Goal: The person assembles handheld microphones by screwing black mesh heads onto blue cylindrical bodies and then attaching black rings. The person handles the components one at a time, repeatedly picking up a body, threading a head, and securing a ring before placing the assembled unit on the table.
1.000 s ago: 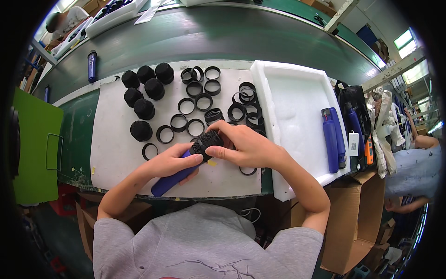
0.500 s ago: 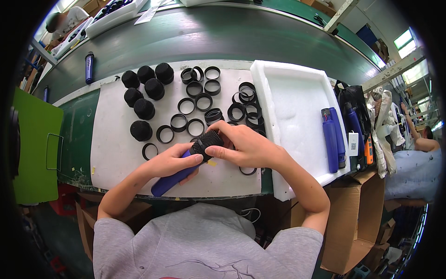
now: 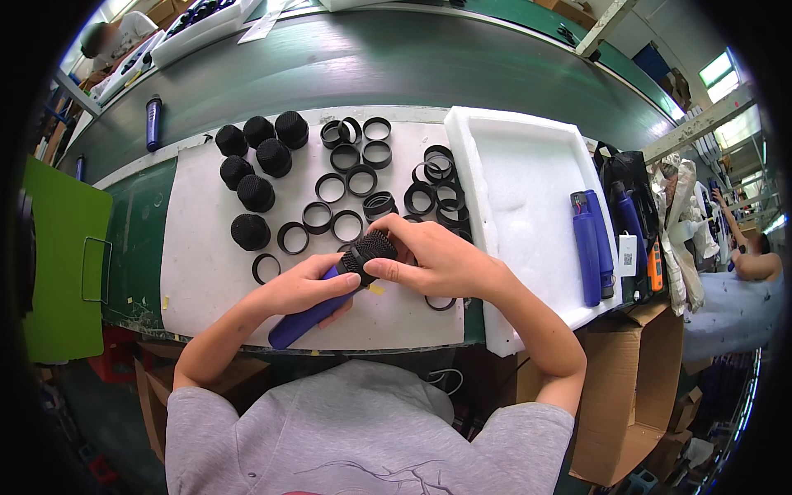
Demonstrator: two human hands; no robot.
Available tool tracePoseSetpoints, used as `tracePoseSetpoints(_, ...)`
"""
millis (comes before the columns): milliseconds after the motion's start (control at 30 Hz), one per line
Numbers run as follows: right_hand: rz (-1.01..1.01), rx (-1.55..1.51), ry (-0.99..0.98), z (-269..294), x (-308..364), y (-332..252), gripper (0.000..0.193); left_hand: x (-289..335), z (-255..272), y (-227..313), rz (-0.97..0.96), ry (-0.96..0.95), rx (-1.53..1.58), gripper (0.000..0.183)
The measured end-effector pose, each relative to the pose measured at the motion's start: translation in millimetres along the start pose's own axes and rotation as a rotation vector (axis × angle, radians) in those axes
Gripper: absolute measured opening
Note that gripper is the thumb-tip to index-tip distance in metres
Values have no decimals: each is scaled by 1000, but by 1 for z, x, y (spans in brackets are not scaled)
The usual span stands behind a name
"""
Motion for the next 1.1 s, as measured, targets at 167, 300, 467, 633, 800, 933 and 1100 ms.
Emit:
tracePoseSetpoints(167,-5,-8,-5,0,-1,-1,48,0,1,-1,-2,0,3,38)
tracePoseSetpoints(300,-3,-2,8,0,0,1,47,0,1,-1,6,2,-4,38)
tracePoseSetpoints(467,-10,-3,7,0,0,1,47,0,1,-1,6,6,-20,38)
tracePoseSetpoints(633,-13,-6,-2,1,0,-2,46,1,1,-1,12,9,-23,39)
tracePoseSetpoints(800,0,5,9,0,-1,0,46,0,1,-1,11,3,-20,39)
tracePoseSetpoints(933,15,2,27,1,-1,0,46,1,1,-1,13,17,-16,39)
tracePoseSetpoints(1100,-7,-4,12,2,0,-2,46,0,1,-1,14,12,-11,39)
Point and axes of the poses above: each hand's wrist, its own x-axis away from the middle knuckle, its own z-axis out of the back of the hand, y = z × x, the point moved 10 cm from there along -x, towards the middle knuckle, and after that the axes turned 15 degrees about x, right-handed, at the moved point
